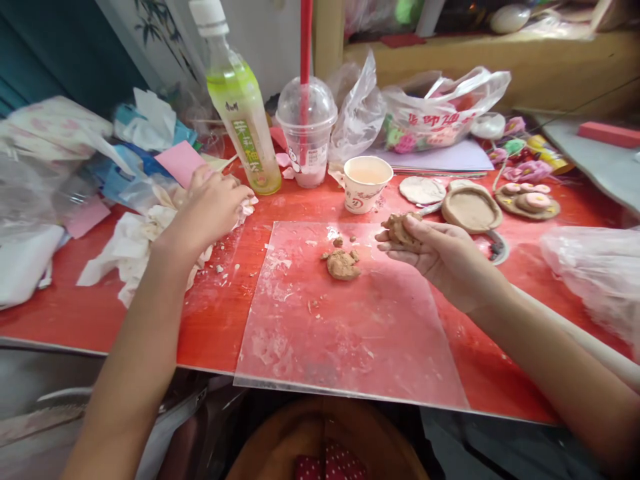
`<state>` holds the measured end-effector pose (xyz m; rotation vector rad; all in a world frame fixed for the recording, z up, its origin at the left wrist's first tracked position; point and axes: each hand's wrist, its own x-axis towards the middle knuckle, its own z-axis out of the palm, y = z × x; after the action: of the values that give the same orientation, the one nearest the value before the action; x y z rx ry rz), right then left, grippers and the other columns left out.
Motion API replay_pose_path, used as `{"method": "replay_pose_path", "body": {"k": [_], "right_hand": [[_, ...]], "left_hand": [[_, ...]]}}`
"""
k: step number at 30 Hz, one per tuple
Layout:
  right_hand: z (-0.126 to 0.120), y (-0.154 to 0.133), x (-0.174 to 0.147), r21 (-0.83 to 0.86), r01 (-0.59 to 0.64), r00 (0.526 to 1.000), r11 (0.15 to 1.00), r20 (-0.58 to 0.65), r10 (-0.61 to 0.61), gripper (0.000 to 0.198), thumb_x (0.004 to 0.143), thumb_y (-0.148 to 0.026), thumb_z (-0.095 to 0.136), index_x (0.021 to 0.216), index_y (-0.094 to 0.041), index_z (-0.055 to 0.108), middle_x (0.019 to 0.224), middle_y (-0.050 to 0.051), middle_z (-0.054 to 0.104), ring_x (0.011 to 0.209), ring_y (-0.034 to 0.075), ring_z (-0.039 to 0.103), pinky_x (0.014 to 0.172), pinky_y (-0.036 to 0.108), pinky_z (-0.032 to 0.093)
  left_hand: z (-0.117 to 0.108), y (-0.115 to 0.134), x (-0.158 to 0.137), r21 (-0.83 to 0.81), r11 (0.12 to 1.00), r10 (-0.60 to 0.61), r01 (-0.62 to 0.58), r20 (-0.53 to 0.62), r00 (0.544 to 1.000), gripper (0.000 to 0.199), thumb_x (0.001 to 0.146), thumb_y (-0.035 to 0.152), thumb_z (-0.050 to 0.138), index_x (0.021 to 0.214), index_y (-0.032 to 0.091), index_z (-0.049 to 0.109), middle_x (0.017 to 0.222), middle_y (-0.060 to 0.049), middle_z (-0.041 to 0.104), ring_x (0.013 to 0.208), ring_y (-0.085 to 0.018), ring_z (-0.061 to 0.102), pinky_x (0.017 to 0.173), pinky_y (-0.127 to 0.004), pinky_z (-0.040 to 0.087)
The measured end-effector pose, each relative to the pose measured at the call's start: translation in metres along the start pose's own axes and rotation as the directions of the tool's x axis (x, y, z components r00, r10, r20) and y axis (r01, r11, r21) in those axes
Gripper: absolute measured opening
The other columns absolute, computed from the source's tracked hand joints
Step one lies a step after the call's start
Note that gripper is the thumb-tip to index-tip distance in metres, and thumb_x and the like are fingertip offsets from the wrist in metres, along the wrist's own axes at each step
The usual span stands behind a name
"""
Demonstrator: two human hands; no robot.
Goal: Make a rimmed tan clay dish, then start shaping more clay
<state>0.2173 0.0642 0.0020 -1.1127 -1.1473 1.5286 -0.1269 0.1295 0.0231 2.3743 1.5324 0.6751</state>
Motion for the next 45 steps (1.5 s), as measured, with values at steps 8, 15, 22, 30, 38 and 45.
{"method": "replay_pose_path", "body": {"k": [8, 15, 22, 30, 38, 45], "right_hand": [[-0.007, -0.004, 0.003, 0.016, 0.034, 0.998, 0.999, -0.044, -0.034, 0.02, 0.082, -0.041, 0.061, 0.083, -0.021, 0.064, 0.086, 0.003, 0.071, 0.086, 0.017, 0.07, 0.085, 0.032, 0.057], [-0.009, -0.01, 0.004, 0.107, 0.025, 0.998, 0.994, -0.062, -0.019, 0.02, 0.081, -0.039, 0.063, 0.08, -0.019, 0.065, 0.084, 0.004, 0.071, 0.082, 0.015, 0.07, 0.084, 0.028, 0.056], [-0.015, -0.011, 0.009, 0.244, -0.003, 0.998, 0.97, -0.056, 0.017, 0.013, 0.079, -0.032, 0.066, 0.082, -0.019, 0.067, 0.084, 0.002, 0.07, 0.081, 0.012, 0.068, 0.08, 0.022, 0.055], [-0.014, -0.01, 0.01, 0.25, -0.019, 0.999, 0.968, -0.038, 0.029, 0.015, 0.077, -0.033, 0.068, 0.078, -0.018, 0.066, 0.078, 0.003, 0.067, 0.083, 0.014, 0.066, 0.082, 0.025, 0.055], [-0.012, -0.009, 0.01, 0.252, -0.02, 0.999, 0.968, -0.028, 0.028, 0.017, 0.078, -0.033, 0.067, 0.077, -0.017, 0.068, 0.076, 0.003, 0.067, 0.078, 0.014, 0.066, 0.081, 0.026, 0.055], [-0.01, -0.007, 0.01, 0.226, -0.062, 0.995, 0.972, -0.061, 0.078, 0.015, 0.08, -0.03, 0.065, 0.079, -0.016, 0.069, 0.079, 0.006, 0.069, 0.077, 0.013, 0.067, 0.076, 0.023, 0.056]], "left_hand": [[-0.018, 0.07, -0.008, -0.044, 0.997, -0.067, 0.055, -0.354, 0.933, 0.014, 0.09, 0.035, 0.05, 0.101, 0.03, 0.057, 0.104, 0.007, 0.055, 0.101, -0.015, 0.046, 0.101, -0.035, 0.034], [0.05, 0.138, 0.01, -0.668, 0.743, -0.026, 0.039, 0.029, 0.999, 0.012, 0.081, 0.018, 0.057, 0.091, 0.018, 0.05, 0.087, 0.0, 0.058, 0.079, -0.011, 0.06, 0.071, -0.027, 0.051], [0.1, 0.142, 0.032, -0.12, 0.941, 0.327, -0.316, 0.093, 0.94, 0.028, 0.079, 0.001, 0.044, 0.095, 0.014, 0.063, 0.095, -0.006, 0.059, 0.088, -0.016, 0.059, 0.082, -0.03, 0.047], [0.09, 0.142, 0.025, -0.08, 0.894, 0.444, -0.441, 0.297, 0.846, 0.018, 0.082, 0.014, 0.046, 0.086, 0.016, 0.064, 0.098, -0.004, 0.067, 0.082, -0.015, 0.062, 0.075, -0.028, 0.046], [0.086, 0.15, 0.025, 0.054, 0.884, 0.407, -0.463, 0.398, 0.822, 0.016, 0.083, 0.013, 0.046, 0.087, 0.018, 0.061, 0.081, 0.0, 0.069, 0.069, -0.014, 0.062, 0.061, -0.024, 0.039], [0.093, 0.166, 0.0, 0.258, 0.828, 0.379, -0.498, 0.396, 0.836, 0.018, 0.088, 0.012, 0.041, 0.093, 0.014, 0.058, 0.087, -0.007, 0.069, 0.077, -0.02, 0.065, 0.065, -0.031, 0.048]]}}
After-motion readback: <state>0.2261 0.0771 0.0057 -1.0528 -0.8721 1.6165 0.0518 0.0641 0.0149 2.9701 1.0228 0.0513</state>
